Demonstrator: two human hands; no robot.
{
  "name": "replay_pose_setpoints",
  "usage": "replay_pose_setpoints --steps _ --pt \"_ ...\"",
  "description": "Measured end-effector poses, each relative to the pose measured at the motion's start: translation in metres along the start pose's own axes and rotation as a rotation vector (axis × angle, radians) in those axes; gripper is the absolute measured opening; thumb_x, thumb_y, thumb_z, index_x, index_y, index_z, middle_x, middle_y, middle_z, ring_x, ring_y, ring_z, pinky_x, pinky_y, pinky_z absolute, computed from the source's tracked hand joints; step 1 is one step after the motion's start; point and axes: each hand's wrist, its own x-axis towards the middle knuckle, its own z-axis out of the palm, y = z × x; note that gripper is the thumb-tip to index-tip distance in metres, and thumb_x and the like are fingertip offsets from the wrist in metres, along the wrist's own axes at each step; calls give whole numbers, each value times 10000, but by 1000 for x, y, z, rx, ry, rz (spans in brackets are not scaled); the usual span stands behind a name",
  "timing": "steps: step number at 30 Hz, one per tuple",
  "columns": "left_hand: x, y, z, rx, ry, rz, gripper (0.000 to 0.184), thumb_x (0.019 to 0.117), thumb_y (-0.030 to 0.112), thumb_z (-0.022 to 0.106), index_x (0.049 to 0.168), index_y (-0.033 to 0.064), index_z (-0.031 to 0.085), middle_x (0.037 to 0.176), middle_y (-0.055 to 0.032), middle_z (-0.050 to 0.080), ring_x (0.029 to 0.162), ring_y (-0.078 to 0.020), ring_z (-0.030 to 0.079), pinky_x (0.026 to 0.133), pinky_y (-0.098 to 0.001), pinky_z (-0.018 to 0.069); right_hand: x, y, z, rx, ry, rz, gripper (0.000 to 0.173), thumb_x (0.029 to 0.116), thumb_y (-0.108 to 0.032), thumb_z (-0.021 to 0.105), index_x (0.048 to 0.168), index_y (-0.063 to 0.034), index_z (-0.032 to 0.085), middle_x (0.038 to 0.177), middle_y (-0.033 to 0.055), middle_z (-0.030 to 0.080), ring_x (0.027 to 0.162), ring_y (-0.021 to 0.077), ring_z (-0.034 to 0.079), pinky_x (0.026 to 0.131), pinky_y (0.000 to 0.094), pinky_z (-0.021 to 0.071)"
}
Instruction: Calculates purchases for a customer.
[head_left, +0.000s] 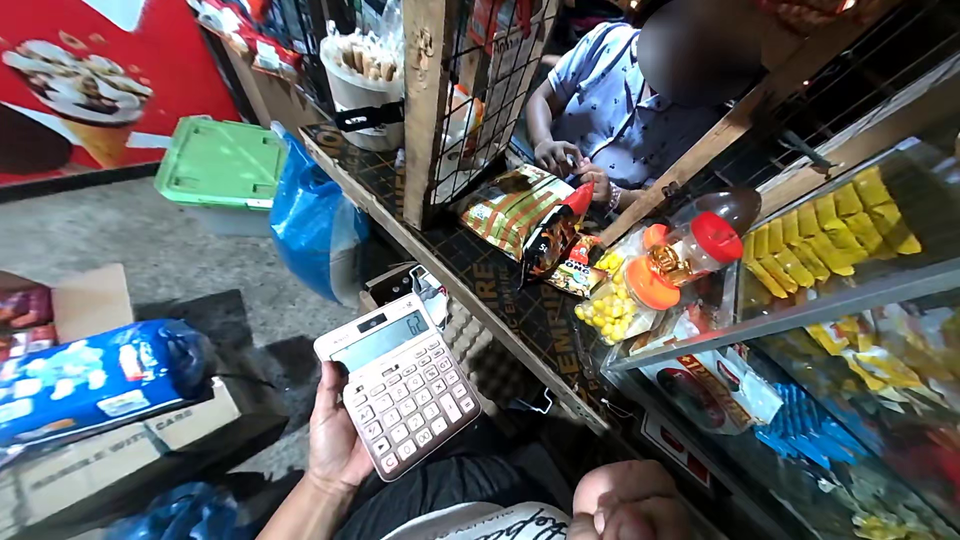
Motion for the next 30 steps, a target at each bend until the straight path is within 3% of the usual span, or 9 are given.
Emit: replay_pose_setpoints --steps 6,8,10,13,15,19,22,27,30 --pt "-1 2 -1 -24 22 -11 618 1010 603 430 1285 109 679 1255 -165 697 1167 -275 687 974 -494 577 0 0 -1 -106 -16 -5 175 1027 -129 578 1199 -106 556 844 26 529 714 66 550 676 179 490" --pt "-1 2 -2 -37 12 -17 614 1009 598 437 1295 108 671 1264 -166 691 1178 -276 680 982 -496 572 3 2 -3 -59 -65 16 138 1047 -183 558 1163 -120 595 840 21 561 728 77 575 697 192 504" --pt "0 3 -3 -38 12 -23 633 1003 621 430 1305 117 667 1275 -166 688 1189 -284 675 988 -511 567 11 12 -6 -18 -258 77 263 1099 -315 442 1133 -150 643 790 12 577 690 113 555 704 226 483" --pt "5 6 2 -32 51 -21 665 990 659 408 1275 121 678 1251 -176 696 1172 -301 679 987 -536 559 8 36 8 -212 -432 136 434 1122 -410 255 1268 -180 593 789 -24 659 644 113 587 664 243 500" --pt "4 12 4 29 136 12 685 987 691 369 1227 135 689 1176 -157 722 1099 -278 707 932 -499 591 -11 61 24 -296 -447 150 459 1110 -365 296 1206 -127 676 635 6 616 537 104 574 555 244 496" --pt "1 23 -8 89 54 18 805 961 785 249 1345 181 619 1256 -133 685 1153 -273 676 943 -504 576 -67 94 39 -359 -548 264 405 1078 -299 450 1112 -58 773 691 54 712 566 96 633 578 255 531" --pt "5 27 -5 92 52 23 811 967 777 235 1350 177 623 1277 -144 677 1178 -290 664 971 -537 558 -73 94 44 -396 -565 209 445 1082 -333 419 1133 -62 769 654 45 694 543 117 624 559 271 522" --pt "4 22 -3 73 121 39 729 992 727 288 1311 172 638 1221 -128 701 1113 -260 696 917 -480 592 -62 93 55 -398 -499 76 520 1108 -357 317 1156 -58 739 595 27 612 498 119 541 517 255 455" --pt "5 20 -1 82 116 34 722 989 724 315 1303 161 641 1202 -130 706 1094 -251 702 908 -465 597 -74 97 60 -487 -548 194 472 1076 -321 405 1025 -56 793 618 44 682 527 150 636 520 310 518"
